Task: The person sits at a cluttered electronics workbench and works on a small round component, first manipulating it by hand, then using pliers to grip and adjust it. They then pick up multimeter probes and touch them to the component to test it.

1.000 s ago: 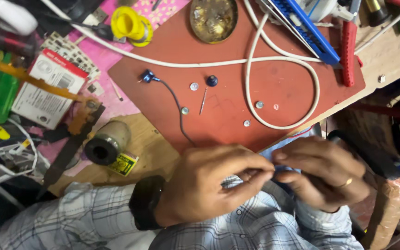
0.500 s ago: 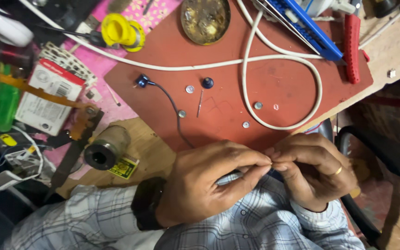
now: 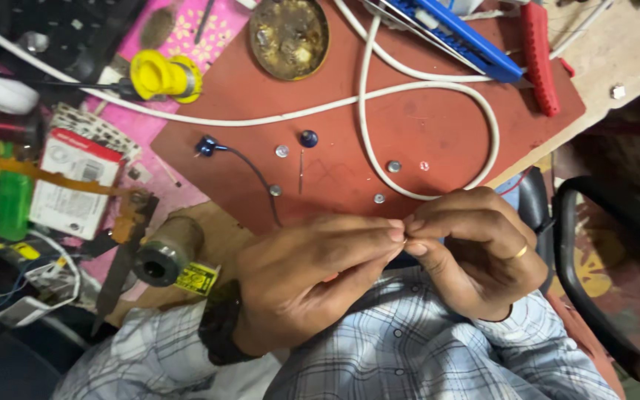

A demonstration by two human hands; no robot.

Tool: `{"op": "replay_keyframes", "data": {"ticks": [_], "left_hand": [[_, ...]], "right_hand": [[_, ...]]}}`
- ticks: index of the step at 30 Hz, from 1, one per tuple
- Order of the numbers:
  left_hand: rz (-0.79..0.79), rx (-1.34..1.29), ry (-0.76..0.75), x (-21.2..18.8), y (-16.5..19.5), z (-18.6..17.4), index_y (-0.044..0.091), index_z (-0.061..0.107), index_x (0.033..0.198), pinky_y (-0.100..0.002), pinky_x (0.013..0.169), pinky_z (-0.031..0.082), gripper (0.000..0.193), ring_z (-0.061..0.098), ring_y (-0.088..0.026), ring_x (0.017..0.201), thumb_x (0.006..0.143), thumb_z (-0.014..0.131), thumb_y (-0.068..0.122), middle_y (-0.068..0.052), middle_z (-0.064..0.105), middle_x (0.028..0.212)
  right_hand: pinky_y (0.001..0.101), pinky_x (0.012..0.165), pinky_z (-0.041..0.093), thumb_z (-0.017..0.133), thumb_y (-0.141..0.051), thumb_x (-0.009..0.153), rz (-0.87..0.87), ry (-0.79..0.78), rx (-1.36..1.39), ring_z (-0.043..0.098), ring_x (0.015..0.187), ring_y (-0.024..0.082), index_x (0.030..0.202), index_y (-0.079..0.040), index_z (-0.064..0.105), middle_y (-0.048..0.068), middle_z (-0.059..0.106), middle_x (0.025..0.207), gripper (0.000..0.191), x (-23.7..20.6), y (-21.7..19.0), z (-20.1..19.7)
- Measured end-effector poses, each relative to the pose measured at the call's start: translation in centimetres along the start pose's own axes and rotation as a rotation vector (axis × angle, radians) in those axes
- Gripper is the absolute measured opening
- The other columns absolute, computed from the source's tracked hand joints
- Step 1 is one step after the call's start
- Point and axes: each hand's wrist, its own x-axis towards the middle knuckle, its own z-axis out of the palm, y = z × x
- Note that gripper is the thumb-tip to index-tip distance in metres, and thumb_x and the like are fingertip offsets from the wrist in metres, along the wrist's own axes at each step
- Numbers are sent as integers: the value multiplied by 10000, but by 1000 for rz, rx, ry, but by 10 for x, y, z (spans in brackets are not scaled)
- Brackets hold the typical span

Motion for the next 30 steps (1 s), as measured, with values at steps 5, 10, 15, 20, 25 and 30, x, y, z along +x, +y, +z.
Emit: {"op": "replay_keyframes", "data": {"ticks": [5,10,15,20,25,30], "left_hand": [[13,17,-19,3,0,-2,60,710,1158,-232,799,648,251,799,-165,967,952,839,-2,-70,765,1119],[-37,-27,-21,3,0,1,52,716,1147,-232,815,653,244,801,-161,974,941,829,-14,-75,771,1113],[-37,-50,-14,2,1,1,43,711,1153,-240,838,648,245,796,-167,987,943,817,-27,-81,768,1119],[-18,4,-24,1,3,1,44,711,1142,-252,835,643,239,795,-173,975,937,809,-28,-75,766,1106],[222,92,-143,2,1,-8,-3,685,1215,-308,891,648,280,770,-231,1060,964,802,-44,-126,734,1162],[304,131,-188,-1,-3,-9,-1,681,1248,-323,909,644,305,758,-232,1080,967,798,-7,-140,722,1202]], "right_hand": [[257,752,596,813,2,888,-18,39,14,710,868,187,1018,64,650,155,712,974,217,4,0,5],[252,752,601,812,-5,894,17,45,26,722,857,182,1020,69,655,156,710,975,214,3,-3,4],[252,750,601,797,-2,908,6,51,27,727,859,186,1029,82,654,155,717,977,205,2,-2,4],[260,753,584,802,3,899,-2,71,24,723,851,196,1042,80,667,156,725,974,211,2,-4,6],[254,742,570,812,-1,876,33,25,55,720,865,198,1037,81,681,159,721,980,223,2,-12,-3],[247,704,587,813,8,853,46,-23,16,733,828,178,1002,82,698,149,721,965,202,-4,-15,-16]]}}
